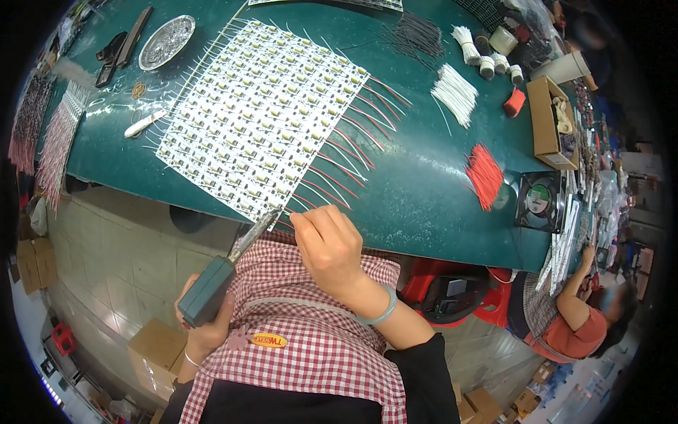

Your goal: The person uses a soldering iron to attach red and white wires to a grid of LED modules on a circuit board. They repeatedly pick wires from piles on the table, position them on the board, and apply the soldering iron to secure the connections.

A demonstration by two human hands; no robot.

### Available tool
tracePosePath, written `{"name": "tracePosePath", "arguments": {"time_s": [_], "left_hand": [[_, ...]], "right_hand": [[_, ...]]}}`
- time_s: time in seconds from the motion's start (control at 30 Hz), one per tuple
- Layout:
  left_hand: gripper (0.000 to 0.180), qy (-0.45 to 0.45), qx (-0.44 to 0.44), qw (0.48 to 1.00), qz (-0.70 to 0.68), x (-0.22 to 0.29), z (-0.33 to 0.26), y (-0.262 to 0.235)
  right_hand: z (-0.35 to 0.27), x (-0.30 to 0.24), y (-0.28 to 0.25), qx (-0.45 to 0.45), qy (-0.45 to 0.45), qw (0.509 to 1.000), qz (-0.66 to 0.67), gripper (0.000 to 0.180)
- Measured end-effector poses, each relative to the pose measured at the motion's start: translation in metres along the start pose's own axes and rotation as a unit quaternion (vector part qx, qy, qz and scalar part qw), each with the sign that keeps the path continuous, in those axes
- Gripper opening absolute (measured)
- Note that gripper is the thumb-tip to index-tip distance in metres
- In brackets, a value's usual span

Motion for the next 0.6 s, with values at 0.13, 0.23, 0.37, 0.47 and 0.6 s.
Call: {"name": "tracePosePath", "arguments": {"time_s": [0.13,0.23,0.37,0.47,0.6], "left_hand": [[0.023,0.000,0.009,1.000,0.002,0.0015,0.0025,-0.0009],[0.023,0.003,0.058,0.998,0.001,0.0037,0.0017,0.0000],[0.024,0.008,0.076,0.997,-0.003,-0.0013,-0.0033,0.0006],[0.025,0.000,0.069,0.998,-0.001,0.0010,-0.0023,-0.0014],[0.025,-0.014,0.068,0.998,-0.009,0.0003,-0.0048,-0.0017]], "right_hand": [[0.0001,-0.0008,-0.0003,0.001,0.004,1.000,-0.006,0.022],[0.0001,-0.0012,0.0009,0.003,0.004,1.000,-0.006,0.022],[0.0005,-0.0015,0.0005,0.004,0.004,1.000,-0.013,0.021],[0.0002,-0.0018,0.0008,0.003,0.005,1.000,-0.015,0.021],[-0.0002,-0.0018,0.0015,0.006,0.004,1.000,-0.008,0.021]]}}
Point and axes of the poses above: each hand's wrist, its own z-axis towards the middle knuckle, its own y-axis out of the palm, x = y × z, the point moved 3 cm from there along z, towards the middle knuckle, and after that the axes turned 2 degrees about -y, right-handed, at the moved point
